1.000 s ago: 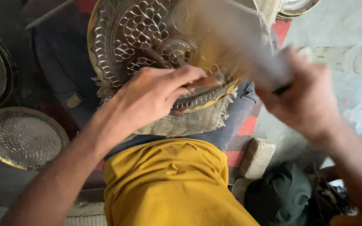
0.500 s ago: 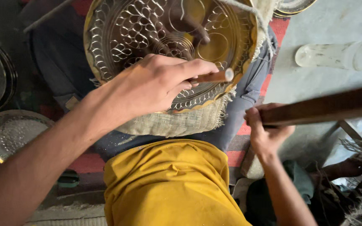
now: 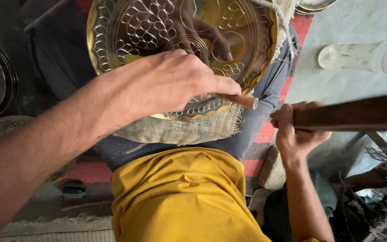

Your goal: The person uses a hammer and a small metal punch to emboss a decorative pattern into a brass plate resting on their lap. They repeatedly strike the punch to create indentations along the plate's surface.

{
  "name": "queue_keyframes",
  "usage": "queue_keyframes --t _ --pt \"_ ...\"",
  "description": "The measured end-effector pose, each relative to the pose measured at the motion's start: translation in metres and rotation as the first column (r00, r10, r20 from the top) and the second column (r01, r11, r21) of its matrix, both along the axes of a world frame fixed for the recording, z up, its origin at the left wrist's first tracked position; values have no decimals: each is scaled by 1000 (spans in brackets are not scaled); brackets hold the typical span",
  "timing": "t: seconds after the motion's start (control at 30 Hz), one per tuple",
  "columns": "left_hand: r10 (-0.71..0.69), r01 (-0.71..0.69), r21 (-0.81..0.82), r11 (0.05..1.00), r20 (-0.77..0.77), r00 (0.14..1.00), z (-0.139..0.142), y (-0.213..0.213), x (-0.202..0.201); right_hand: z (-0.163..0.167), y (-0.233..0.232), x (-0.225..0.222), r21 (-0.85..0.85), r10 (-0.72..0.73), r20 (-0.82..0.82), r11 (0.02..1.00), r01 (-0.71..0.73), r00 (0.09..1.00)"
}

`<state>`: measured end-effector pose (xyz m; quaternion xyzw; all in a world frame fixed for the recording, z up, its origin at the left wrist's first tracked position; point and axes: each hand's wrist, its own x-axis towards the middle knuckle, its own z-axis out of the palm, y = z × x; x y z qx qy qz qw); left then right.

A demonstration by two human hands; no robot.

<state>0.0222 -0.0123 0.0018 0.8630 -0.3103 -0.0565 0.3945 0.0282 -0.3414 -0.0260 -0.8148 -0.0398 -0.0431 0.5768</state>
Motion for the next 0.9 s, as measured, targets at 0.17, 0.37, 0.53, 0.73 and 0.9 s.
queue_keyframes --t 0.17,0.37,0.53,0.73,0.9 --pt "16 -16 35 999 -15 1000 -2 -3 1 -7 -4 -2 -499 301 111 841 -209 947" --pt "176 -180 9 984 -266 948 -9 -1 -25 25 3 24 -611 424 136 747 -262 895" --pt "347 -369 -140 919 -158 925 -28 -9 -47 82 28 71 -773 618 -51 473 -422 785" --pt "648 -646 -311 697 -111 753 -34 -28 -79 132 82 101 -911 754 -207 84 -404 624" --pt "790 -803 -413 430 -258 556 -28 -53 -94 152 123 109 -940 869 -187 -22 -342 458"
